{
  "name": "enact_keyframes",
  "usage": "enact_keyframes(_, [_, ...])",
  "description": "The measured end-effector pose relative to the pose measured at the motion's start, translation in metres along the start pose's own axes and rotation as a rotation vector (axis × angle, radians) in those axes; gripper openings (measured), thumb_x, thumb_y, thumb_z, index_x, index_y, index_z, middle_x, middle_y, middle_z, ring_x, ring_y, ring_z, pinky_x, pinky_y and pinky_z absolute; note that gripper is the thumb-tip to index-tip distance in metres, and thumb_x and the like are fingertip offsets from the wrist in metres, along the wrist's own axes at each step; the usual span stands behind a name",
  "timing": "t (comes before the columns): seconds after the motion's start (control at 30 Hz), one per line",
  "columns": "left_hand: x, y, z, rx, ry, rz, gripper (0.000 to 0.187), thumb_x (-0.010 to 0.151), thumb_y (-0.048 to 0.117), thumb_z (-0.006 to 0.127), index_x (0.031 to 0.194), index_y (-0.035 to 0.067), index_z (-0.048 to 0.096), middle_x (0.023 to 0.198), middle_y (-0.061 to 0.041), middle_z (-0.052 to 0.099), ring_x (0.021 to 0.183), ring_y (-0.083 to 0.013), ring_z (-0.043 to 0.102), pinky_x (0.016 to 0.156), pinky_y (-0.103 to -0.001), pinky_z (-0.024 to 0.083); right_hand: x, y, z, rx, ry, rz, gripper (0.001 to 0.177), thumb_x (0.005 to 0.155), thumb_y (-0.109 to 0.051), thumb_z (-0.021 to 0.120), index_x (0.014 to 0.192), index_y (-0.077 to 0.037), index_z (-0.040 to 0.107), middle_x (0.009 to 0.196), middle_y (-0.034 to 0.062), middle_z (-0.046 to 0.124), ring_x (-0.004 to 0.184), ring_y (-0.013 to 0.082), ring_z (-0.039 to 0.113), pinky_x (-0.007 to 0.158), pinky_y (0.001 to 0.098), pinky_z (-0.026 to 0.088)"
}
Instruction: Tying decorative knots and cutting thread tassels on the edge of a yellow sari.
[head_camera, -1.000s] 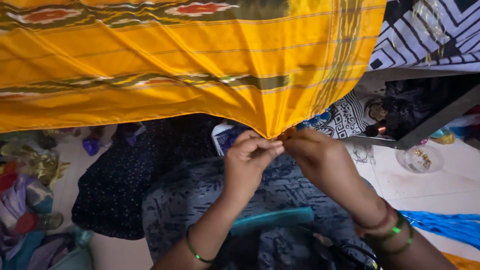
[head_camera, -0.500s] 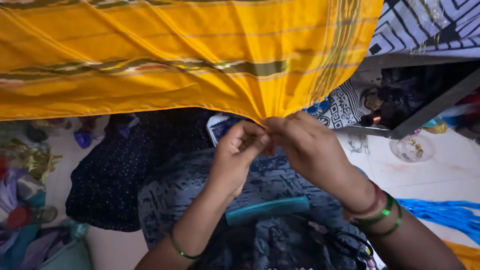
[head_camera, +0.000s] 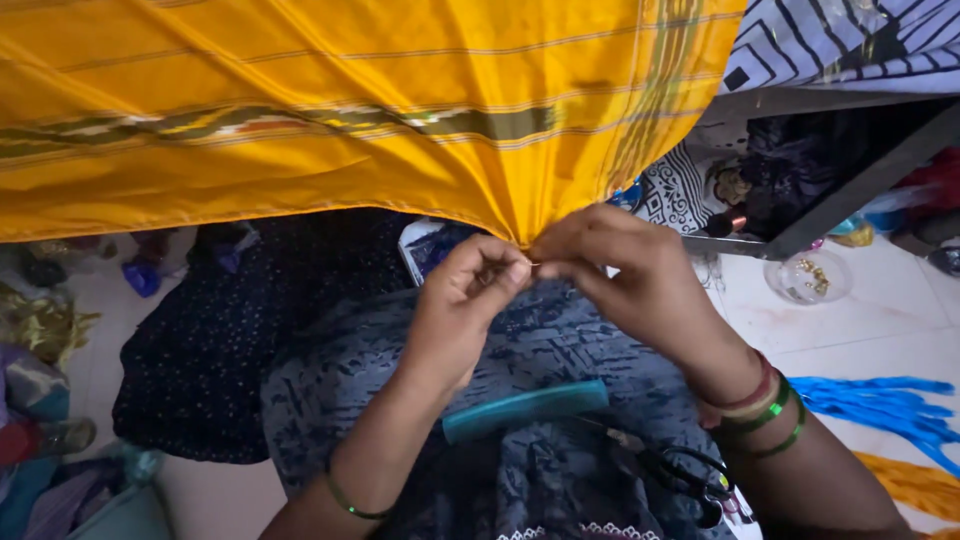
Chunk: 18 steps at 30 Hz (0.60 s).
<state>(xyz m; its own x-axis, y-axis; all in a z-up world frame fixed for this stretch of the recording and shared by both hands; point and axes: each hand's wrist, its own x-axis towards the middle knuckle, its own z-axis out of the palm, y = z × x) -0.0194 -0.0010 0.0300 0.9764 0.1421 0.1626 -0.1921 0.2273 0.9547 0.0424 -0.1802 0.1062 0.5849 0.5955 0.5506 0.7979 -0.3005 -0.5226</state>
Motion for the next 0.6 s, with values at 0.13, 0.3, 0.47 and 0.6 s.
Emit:
enact_keyframes(0.13, [-0.001, 0.001, 0.0, -0.127, -0.021, -0.072, 0.004, 0.099, 0.004, 0.067, 0.101, 0.001, 0.064, 0.094, -0.003, 0.07, 0.088, -0.0101, 0.065, 0.083, -0.026, 0.053, 0.004, -0.007, -0.005, 0.148, -0.029, 0.01, 0.022, 0.08, 0.002, 0.079, 0.1, -0.003, 0.074, 0.098, 0.0074, 0.073, 0.093, 0.0248, 0.071, 0.08, 0.0344, 0.056])
enact_keyframes(0.3, [-0.005, 0.018, 0.001, 0.337, -0.008, 0.254, 0.007, 0.093, 0.0, 0.069, 0.097, 0.003, 0.064, 0.097, -0.008, 0.069, 0.09, -0.0189, 0.066, 0.082, -0.031, 0.054, 0.014, -0.005, -0.005, 0.091, 0.016, -0.083, 0.017, 0.081, 0.006, 0.076, 0.093, -0.004, 0.071, 0.096, 0.0049, 0.071, 0.092, 0.0226, 0.07, 0.08, 0.0328, 0.055])
enact_keyframes(0.47, [-0.002, 0.023, 0.009, 0.635, -0.013, 0.473, 0.01, 0.086, -0.001, 0.074, 0.091, 0.003, 0.066, 0.101, -0.011, 0.066, 0.094, -0.026, 0.071, 0.084, -0.033, 0.057, 0.019, -0.004, 0.009, -0.071, 0.253, -0.132, 0.013, 0.087, 0.003, 0.078, 0.096, -0.002, 0.071, 0.095, 0.0082, 0.068, 0.093, 0.0257, 0.066, 0.081, 0.035, 0.053])
enact_keyframes(0.6, [-0.003, 0.014, 0.006, 0.536, -0.034, 0.438, 0.011, 0.086, 0.0, 0.076, 0.094, 0.004, 0.07, 0.105, -0.01, 0.066, 0.096, -0.0243, 0.073, 0.084, -0.033, 0.058, -0.002, 0.009, 0.018, -0.009, 0.232, 0.143, 0.011, 0.088, -0.003, 0.08, 0.097, -0.002, 0.073, 0.092, 0.008, 0.068, 0.086, 0.021, 0.069, 0.073, 0.0315, 0.052])
